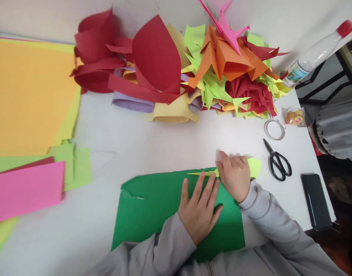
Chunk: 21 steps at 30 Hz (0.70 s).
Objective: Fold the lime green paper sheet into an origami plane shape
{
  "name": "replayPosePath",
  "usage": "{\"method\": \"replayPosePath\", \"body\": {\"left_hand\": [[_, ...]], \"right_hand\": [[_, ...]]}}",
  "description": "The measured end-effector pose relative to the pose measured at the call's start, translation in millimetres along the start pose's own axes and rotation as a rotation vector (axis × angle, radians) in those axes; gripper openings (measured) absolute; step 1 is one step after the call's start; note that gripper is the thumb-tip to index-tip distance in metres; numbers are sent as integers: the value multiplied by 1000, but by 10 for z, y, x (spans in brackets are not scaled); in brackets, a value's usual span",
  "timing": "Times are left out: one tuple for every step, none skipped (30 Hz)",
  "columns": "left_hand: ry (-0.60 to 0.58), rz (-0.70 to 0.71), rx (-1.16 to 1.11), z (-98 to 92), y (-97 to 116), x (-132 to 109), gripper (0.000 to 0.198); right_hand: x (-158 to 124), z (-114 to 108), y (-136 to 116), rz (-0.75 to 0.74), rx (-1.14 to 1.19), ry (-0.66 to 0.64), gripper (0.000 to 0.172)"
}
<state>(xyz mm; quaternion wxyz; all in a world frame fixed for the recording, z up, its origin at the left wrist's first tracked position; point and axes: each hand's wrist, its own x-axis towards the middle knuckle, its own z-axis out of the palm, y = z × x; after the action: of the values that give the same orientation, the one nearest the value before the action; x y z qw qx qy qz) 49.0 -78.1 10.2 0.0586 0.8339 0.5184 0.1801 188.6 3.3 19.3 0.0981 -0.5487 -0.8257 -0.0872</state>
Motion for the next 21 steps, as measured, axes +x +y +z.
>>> {"method": "replayPosePath", "body": {"left_hand": [[1, 28, -14, 15, 0, 5, 54], [-3, 43, -23, 27, 0, 11, 55], [-8, 48, -29, 35, 2, 17, 55], [-13, 44, -30, 39, 4, 24, 56], [-18, 37, -29, 40, 7, 30, 57], [-21, 32, -28, 39, 10, 35, 57], [-22, 31, -27, 37, 14, 39, 57], [-19, 30, -27, 35, 17, 43, 57], [-15, 30, -28, 33, 19, 45, 57], [-13, 30, -29, 32, 20, 46, 57], [-13, 31, -30, 32, 21, 48, 57], [-14, 32, -30, 33, 21, 49, 58], [-19, 33, -29, 34, 20, 50, 58], [-24, 35, -28, 34, 19, 51, 58], [-28, 35, -26, 34, 18, 53, 57], [-29, 35, -25, 33, 18, 54, 57], [-31, 35, -24, 32, 18, 56, 57], [-35, 35, -23, 31, 18, 57, 57], [-35, 35, -23, 31, 19, 57, 56], [-36, 37, -22, 31, 20, 56, 56], [-37, 40, -18, 33, 22, 55, 57]], "right_hand": [[2, 0, 0, -1, 3, -1, 29], [4, -5, 2, 1, 9, -6, 29], [7, -17, 9, 6, 19, -14, 29], [9, -38, 20, 14, 36, -27, 29], [9, -65, 38, 22, 63, -46, 30], [8, -98, 62, 34, 99, -69, 31], [4, -133, 90, 46, 142, -96, 32], [-1, -167, 120, 61, 189, -123, 36], [-7, -197, 151, 79, 234, -147, 40], [-12, -219, 178, 94, 275, -166, 43], [-17, -231, 201, 108, 305, -179, 45], [-21, -233, 219, 117, 326, -188, 45], [-23, -227, 231, 121, 338, -194, 44], [-25, -214, 240, 122, 344, -199, 43], [-26, -199, 245, 121, 348, -201, 42], [-26, -184, 248, 117, 356, -200, 41], [-27, -171, 251, 113, 368, -195, 41], [-27, -162, 253, 110, 383, -188, 39], [-27, -158, 255, 110, 399, -180, 38], [-26, -158, 257, 110, 414, -172, 35], [-23, -162, 258, 110, 425, -169, 32]]}}
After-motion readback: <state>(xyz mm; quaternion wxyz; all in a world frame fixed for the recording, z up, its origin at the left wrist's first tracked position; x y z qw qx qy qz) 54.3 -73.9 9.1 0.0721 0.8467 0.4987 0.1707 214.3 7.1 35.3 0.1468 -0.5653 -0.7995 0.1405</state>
